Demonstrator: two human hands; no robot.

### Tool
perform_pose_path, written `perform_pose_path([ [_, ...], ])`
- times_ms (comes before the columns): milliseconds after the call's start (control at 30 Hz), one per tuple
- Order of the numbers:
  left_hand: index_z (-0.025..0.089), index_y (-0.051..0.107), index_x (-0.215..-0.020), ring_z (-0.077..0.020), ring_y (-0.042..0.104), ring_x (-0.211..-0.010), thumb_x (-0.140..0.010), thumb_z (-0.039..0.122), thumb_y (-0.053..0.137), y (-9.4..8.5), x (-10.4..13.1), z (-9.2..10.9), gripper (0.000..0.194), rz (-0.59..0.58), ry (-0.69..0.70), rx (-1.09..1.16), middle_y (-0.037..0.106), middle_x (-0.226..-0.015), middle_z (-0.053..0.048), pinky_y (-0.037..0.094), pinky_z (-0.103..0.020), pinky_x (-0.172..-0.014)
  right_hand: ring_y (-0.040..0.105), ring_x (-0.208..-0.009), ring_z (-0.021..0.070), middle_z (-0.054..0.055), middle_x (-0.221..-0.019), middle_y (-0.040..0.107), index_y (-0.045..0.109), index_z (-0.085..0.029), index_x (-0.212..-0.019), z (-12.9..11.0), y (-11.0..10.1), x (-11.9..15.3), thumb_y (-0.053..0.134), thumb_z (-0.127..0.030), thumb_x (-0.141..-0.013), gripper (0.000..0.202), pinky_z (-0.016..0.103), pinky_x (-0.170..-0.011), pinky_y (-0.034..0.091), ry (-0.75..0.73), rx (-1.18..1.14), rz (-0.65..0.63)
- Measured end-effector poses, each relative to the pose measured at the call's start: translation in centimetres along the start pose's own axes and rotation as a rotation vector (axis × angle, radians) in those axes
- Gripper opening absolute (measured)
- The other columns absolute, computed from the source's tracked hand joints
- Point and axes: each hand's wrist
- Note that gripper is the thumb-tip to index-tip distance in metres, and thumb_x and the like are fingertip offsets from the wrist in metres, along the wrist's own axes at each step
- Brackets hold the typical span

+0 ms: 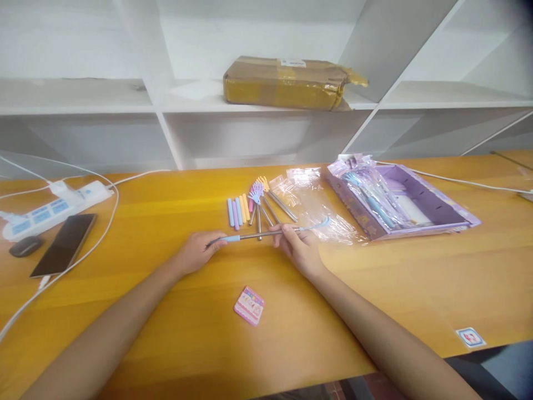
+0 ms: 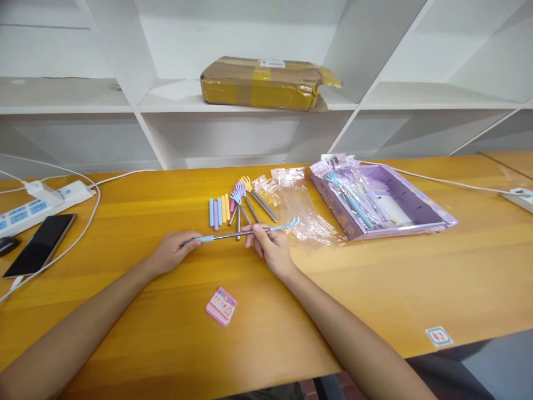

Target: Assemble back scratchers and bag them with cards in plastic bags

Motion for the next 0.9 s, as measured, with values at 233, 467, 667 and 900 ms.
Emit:
perform_pose_path([
  [233,0.021,0.077,-0.111,-0.0199,0.067,-0.084,-0.108,0.054,0.048,0.1,0.0,0.2,0.044,0.029,-0.012,0.021,0.078,-0.095,-0.002,0.045,-0.028,-0.078,0.037,-0.043,0.0083,0.000,-0.065,0.066,0.083,-0.021,-0.098,0.1,0.2,0.1,0.064,-0.064,-0.100,0.047,0.029,-0.049,0.036,0.020,-0.073,-0.017],
  [467,0.021,0.078,-0.112,-0.0200,0.067,-0.081,-0.108,0.051,0.047,0.0,0.2,1.1,0.042,0.018,0.013,0.003,0.078,-0.093,-0.003,0.045,-0.029,-0.077,0.037,-0.044,0.0085,-0.001,-0.065,0.066,0.083,-0.022,-0.100,0.5,0.1,0.1,0.065,-0.064,-0.100,0.046,0.029,-0.050,0.039,0.023,-0.126,-0.035],
  [667,0.022,0.077,-0.114,-0.0198,0.066,-0.081,-0.108,0.051,0.047,0.1,0.2,0.9,0.043,0.006,0.014,-0.013,0.078,-0.094,-0.003,0.046,-0.028,-0.078,0.037,-0.046,0.0094,-0.001,-0.065,0.065,0.084,-0.022,-0.103,0.3,0.3,0.3,0.064,-0.065,-0.100,0.047,0.030,-0.051,0.036,0.039,-0.118,-0.060],
  [900,0.022,0.077,-0.111,-0.0179,0.063,-0.078,-0.107,0.054,0.049,0.0,0.1,0.7,0.043,0.023,-0.028,0.047,0.076,-0.090,-0.001,0.043,-0.026,-0.075,0.036,-0.050,0.0092,-0.003,-0.068,0.055,0.080,-0.024,-0.110,0.0,-1.8,-1.5,0.069,-0.072,-0.093,0.052,0.029,-0.050,0.032,0.033,-0.192,-0.018],
])
Point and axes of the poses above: each hand's wrist, its own x-axis away from the middle knuckle, its own y-axis out of the palm, z = x × y
